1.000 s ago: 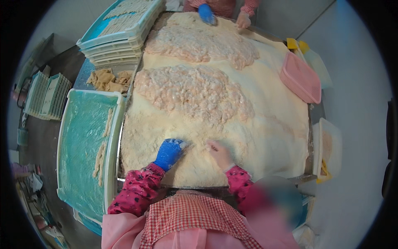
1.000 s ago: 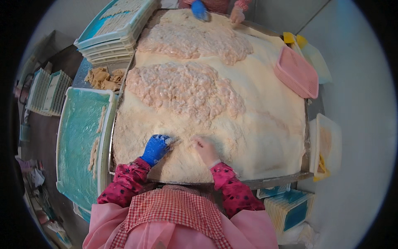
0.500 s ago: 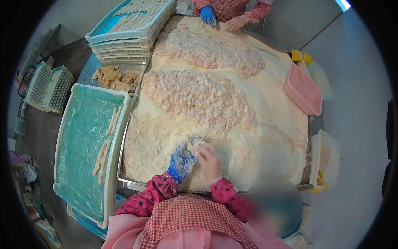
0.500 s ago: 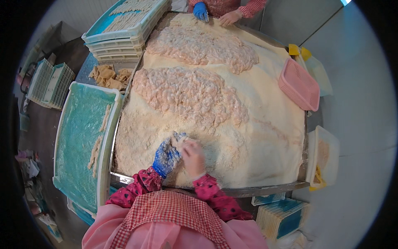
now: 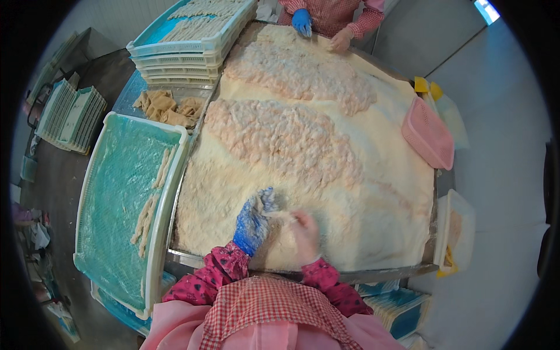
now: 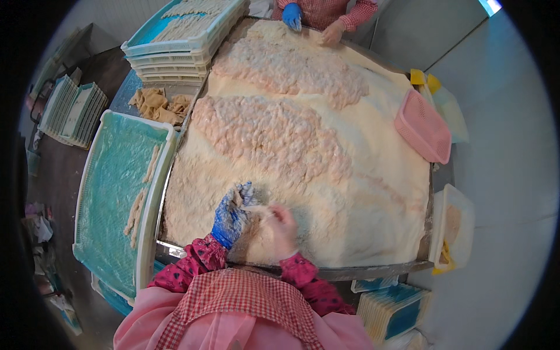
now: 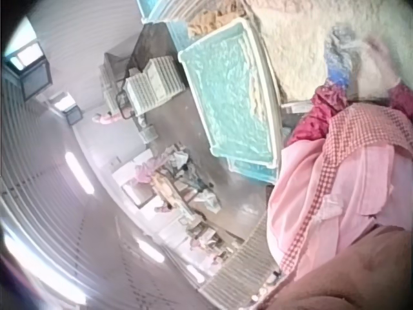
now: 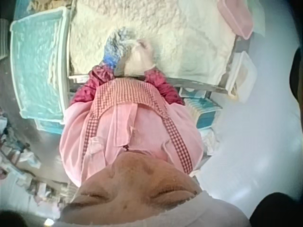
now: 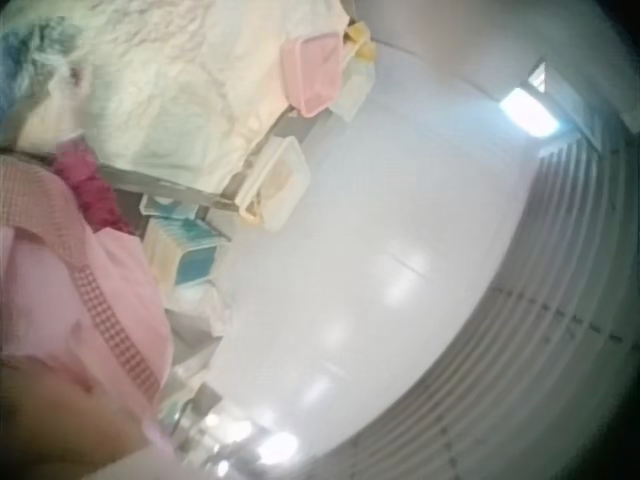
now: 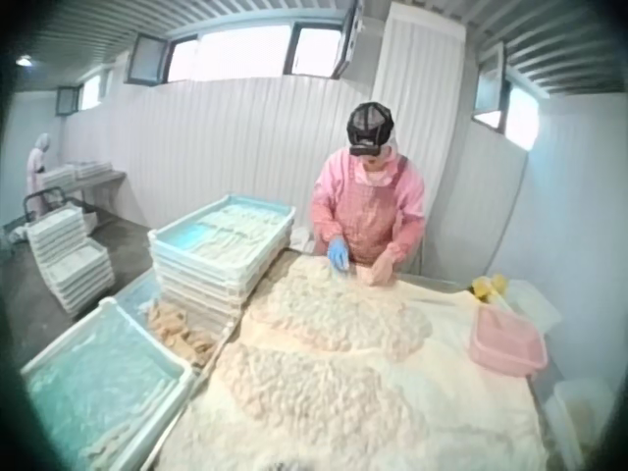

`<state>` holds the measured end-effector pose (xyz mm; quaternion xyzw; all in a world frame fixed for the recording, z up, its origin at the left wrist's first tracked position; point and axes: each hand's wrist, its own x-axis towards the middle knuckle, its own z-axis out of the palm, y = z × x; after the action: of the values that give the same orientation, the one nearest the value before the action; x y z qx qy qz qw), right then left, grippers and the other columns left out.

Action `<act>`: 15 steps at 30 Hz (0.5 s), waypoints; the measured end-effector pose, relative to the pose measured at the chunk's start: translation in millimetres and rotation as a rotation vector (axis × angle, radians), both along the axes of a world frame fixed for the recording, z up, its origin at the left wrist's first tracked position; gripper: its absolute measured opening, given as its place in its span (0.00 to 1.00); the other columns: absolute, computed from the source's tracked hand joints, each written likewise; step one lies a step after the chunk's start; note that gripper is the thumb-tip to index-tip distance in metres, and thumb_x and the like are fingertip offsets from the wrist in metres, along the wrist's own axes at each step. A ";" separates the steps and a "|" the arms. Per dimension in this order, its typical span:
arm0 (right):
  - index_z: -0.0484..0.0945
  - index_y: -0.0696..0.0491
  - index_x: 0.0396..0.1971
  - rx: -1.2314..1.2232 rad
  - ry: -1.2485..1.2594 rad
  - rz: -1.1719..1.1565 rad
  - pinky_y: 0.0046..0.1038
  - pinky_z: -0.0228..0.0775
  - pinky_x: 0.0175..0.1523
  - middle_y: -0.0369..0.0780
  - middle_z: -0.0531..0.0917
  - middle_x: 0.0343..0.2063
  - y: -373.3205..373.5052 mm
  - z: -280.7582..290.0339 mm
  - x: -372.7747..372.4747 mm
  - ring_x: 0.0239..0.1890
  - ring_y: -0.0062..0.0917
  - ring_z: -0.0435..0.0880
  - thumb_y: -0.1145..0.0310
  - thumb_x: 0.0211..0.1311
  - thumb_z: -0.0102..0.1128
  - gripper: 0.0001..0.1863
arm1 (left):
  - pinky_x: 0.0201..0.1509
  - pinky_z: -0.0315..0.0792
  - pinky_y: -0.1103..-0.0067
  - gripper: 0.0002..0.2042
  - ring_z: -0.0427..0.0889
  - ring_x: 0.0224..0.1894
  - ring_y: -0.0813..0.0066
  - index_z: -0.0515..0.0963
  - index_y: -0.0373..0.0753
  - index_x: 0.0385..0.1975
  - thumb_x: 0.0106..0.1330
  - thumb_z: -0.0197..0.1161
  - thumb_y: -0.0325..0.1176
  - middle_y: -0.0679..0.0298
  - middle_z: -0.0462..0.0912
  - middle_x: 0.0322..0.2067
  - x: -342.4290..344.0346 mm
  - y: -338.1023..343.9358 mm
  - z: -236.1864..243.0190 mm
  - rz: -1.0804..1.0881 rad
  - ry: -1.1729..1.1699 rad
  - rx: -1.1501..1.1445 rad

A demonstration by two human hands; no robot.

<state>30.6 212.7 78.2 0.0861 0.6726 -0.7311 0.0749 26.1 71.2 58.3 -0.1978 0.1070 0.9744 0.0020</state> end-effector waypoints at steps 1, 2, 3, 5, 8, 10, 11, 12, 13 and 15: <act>0.73 0.57 0.39 -0.005 0.007 -0.069 0.20 0.68 0.40 0.42 0.77 0.32 10.4 4.3 -7.8 0.34 0.28 0.76 0.77 0.52 0.56 0.13 | 0.62 0.58 0.71 0.21 0.69 0.55 0.64 0.64 0.35 0.54 0.67 0.45 0.42 0.55 0.68 0.55 0.0 -4.9 2.4 0.005 -0.030 -0.075; 0.74 0.57 0.38 0.190 0.187 0.007 0.20 0.68 0.40 0.42 0.77 0.32 17.9 9.3 -11.7 0.34 0.28 0.76 0.77 0.51 0.56 0.12 | 0.62 0.59 0.72 0.21 0.70 0.54 0.65 0.64 0.35 0.54 0.67 0.46 0.42 0.55 0.69 0.54 3.8 -12.3 -1.8 0.018 -0.029 -0.166; 0.74 0.57 0.36 0.388 0.372 0.082 0.21 0.69 0.40 0.42 0.77 0.32 26.7 16.0 -16.1 0.34 0.29 0.77 0.78 0.50 0.56 0.11 | 0.61 0.59 0.72 0.21 0.71 0.53 0.66 0.65 0.36 0.54 0.67 0.47 0.42 0.55 0.70 0.53 6.5 -21.3 -9.5 0.029 -0.023 -0.253; 0.76 0.56 0.33 0.721 0.574 0.385 0.26 0.69 0.42 0.42 0.78 0.33 51.2 5.0 -22.6 0.36 0.33 0.77 0.78 0.48 0.57 0.10 | 0.59 0.61 0.75 0.20 0.72 0.51 0.68 0.66 0.36 0.53 0.66 0.48 0.42 0.55 0.71 0.51 14.8 -37.7 -13.3 -0.012 0.013 -0.353; 0.76 0.57 0.37 0.719 0.341 0.431 0.28 0.69 0.45 0.44 0.78 0.35 69.0 -11.3 -20.0 0.38 0.37 0.77 0.77 0.49 0.57 0.12 | 0.58 0.61 0.75 0.20 0.72 0.51 0.69 0.66 0.37 0.52 0.66 0.47 0.43 0.56 0.72 0.51 27.4 -40.2 -15.9 -0.050 -0.006 -0.433; 0.76 0.57 0.40 0.840 0.595 0.496 0.28 0.69 0.45 0.45 0.79 0.37 60.5 -32.9 -21.2 0.38 0.37 0.78 0.76 0.49 0.57 0.14 | 0.58 0.60 0.74 0.21 0.71 0.52 0.68 0.65 0.37 0.52 0.67 0.45 0.44 0.58 0.72 0.50 31.8 -32.9 -24.4 -0.087 -0.008 -0.410; 0.75 0.57 0.41 0.894 0.725 0.525 0.27 0.69 0.45 0.45 0.79 0.37 54.7 -40.9 -19.7 0.38 0.37 0.78 0.76 0.50 0.57 0.15 | 0.59 0.60 0.73 0.21 0.71 0.52 0.67 0.65 0.36 0.52 0.67 0.45 0.45 0.58 0.72 0.50 33.4 -25.1 -25.9 -0.088 -0.010 -0.352; 0.75 0.56 0.42 0.779 0.483 0.476 0.28 0.69 0.46 0.45 0.78 0.39 50.9 -38.2 -19.4 0.39 0.37 0.77 0.75 0.50 0.57 0.16 | 0.59 0.60 0.73 0.21 0.70 0.52 0.66 0.65 0.36 0.52 0.67 0.45 0.45 0.58 0.72 0.50 33.5 -18.0 -23.5 -0.079 -0.007 -0.289; 0.75 0.56 0.43 0.661 0.244 0.423 0.29 0.68 0.47 0.46 0.78 0.40 48.4 -33.3 -16.9 0.41 0.37 0.77 0.75 0.50 0.57 0.17 | 0.59 0.60 0.71 0.21 0.69 0.53 0.65 0.64 0.35 0.52 0.67 0.44 0.45 0.57 0.71 0.51 36.7 -13.5 -19.3 -0.096 0.063 -0.297; 0.75 0.55 0.45 0.507 0.020 0.340 0.30 0.68 0.49 0.46 0.78 0.41 40.3 -21.6 -13.7 0.44 0.36 0.76 0.74 0.51 0.57 0.18 | 0.59 0.60 0.70 0.22 0.68 0.55 0.65 0.64 0.35 0.53 0.68 0.43 0.45 0.56 0.70 0.52 37.4 -0.7 -0.4 -0.149 0.058 -0.098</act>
<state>16.9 253.0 56.6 -0.0191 0.8392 -0.5177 0.1656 63.5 70.5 57.9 -0.1609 0.1690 0.9704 0.0617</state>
